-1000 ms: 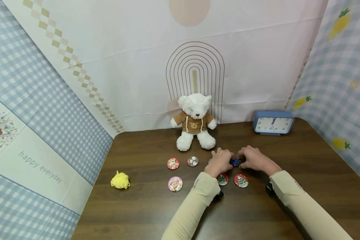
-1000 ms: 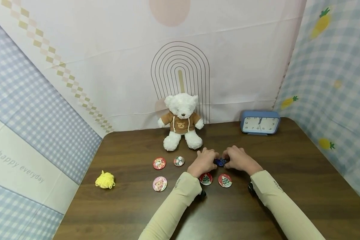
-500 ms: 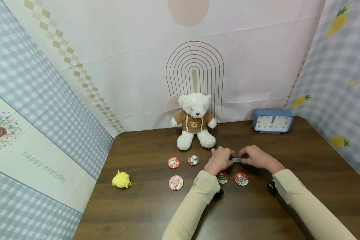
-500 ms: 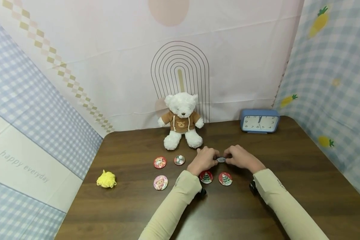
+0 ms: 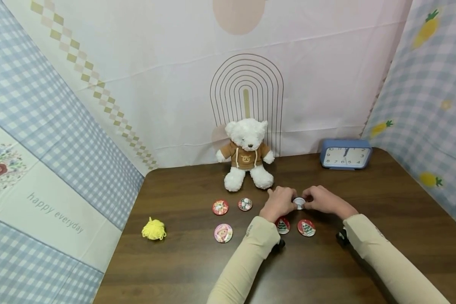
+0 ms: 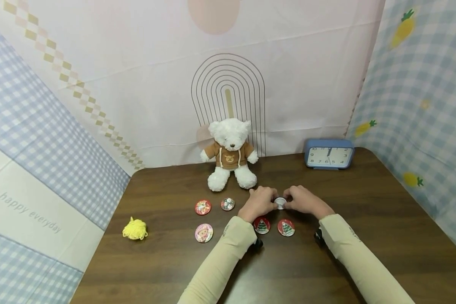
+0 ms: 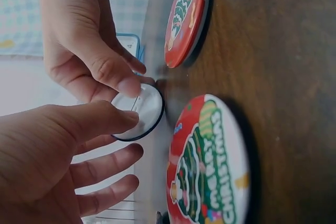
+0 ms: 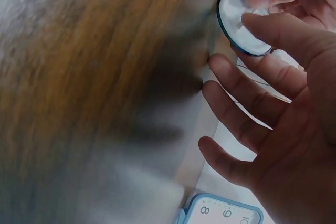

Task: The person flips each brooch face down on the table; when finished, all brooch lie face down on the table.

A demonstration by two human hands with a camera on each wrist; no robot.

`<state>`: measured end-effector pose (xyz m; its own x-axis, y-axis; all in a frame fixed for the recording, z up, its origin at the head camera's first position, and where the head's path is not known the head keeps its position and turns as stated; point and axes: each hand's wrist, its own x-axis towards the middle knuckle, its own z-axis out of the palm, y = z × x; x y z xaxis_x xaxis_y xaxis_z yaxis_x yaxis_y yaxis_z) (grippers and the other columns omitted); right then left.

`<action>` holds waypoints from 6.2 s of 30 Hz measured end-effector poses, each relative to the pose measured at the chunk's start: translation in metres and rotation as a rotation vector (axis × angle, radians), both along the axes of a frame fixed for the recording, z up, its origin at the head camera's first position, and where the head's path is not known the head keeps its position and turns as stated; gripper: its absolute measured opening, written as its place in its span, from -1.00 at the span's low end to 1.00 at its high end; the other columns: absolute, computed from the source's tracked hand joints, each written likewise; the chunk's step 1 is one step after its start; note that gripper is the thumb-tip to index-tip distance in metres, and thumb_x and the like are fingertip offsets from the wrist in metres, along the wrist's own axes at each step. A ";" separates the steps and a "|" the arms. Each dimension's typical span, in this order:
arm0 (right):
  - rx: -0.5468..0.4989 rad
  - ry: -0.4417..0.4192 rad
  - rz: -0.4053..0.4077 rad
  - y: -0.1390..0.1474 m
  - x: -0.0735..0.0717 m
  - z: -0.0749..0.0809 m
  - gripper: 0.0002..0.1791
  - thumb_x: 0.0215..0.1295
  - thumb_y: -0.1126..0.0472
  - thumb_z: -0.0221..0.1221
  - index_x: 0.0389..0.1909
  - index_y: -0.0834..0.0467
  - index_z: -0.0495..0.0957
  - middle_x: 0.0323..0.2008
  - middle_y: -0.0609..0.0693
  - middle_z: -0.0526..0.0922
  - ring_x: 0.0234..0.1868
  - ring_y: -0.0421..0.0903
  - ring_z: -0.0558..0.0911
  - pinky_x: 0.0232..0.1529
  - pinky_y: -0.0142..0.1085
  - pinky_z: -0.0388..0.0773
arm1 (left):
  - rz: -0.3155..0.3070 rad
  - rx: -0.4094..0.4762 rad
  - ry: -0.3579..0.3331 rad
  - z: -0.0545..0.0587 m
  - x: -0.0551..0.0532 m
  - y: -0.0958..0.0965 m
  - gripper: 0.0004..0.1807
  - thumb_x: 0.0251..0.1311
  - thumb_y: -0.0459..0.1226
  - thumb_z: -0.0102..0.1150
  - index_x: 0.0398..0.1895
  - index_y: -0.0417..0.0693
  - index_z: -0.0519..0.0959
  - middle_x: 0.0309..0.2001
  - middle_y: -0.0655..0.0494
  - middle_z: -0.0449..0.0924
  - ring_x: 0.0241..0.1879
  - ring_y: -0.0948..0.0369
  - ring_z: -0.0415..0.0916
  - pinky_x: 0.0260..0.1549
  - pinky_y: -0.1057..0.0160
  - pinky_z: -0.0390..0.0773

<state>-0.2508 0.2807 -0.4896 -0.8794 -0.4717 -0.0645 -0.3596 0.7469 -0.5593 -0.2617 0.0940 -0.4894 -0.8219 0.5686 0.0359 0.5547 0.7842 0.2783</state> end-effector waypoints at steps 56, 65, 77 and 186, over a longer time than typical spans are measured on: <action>-0.072 0.246 -0.111 -0.015 -0.003 0.007 -0.59 0.22 0.31 0.37 0.04 0.43 0.57 -0.02 0.31 0.64 0.06 0.30 0.59 0.07 0.19 0.47 | 0.013 0.006 -0.011 0.013 0.000 -0.030 -0.45 0.23 0.05 0.36 0.22 0.07 0.54 -0.01 0.14 0.58 0.06 0.13 0.51 0.02 -0.01 0.49; -0.204 0.259 -0.138 -0.025 -0.003 0.007 -0.48 0.13 0.28 0.44 0.10 0.38 0.57 0.06 0.28 0.64 0.13 0.30 0.56 0.09 0.22 0.44 | 0.013 0.079 0.003 0.017 0.006 -0.046 -0.36 0.16 0.02 0.42 0.29 0.09 0.48 0.17 0.12 0.53 0.17 0.12 0.46 0.07 -0.01 0.47; -0.167 0.164 -0.086 -0.045 -0.006 0.009 -0.48 0.10 0.23 0.47 0.08 0.32 0.59 0.07 0.26 0.62 0.16 0.30 0.53 0.12 0.21 0.42 | 0.038 0.110 -0.028 0.017 0.005 -0.080 -0.43 0.13 -0.06 0.42 0.21 0.07 0.52 0.16 0.18 0.57 0.17 0.07 0.44 0.10 -0.01 0.41; 0.032 0.161 0.023 -0.100 -0.016 0.003 -0.89 0.23 0.36 0.31 -0.24 0.21 0.62 -0.39 -0.04 0.59 -0.38 -0.14 0.50 -0.30 -0.15 0.49 | 0.139 0.075 -0.104 -0.001 -0.005 -0.104 -0.71 0.16 -0.16 0.46 -0.07 0.00 0.68 -0.11 0.11 0.60 0.02 0.00 0.46 -0.09 -0.01 0.30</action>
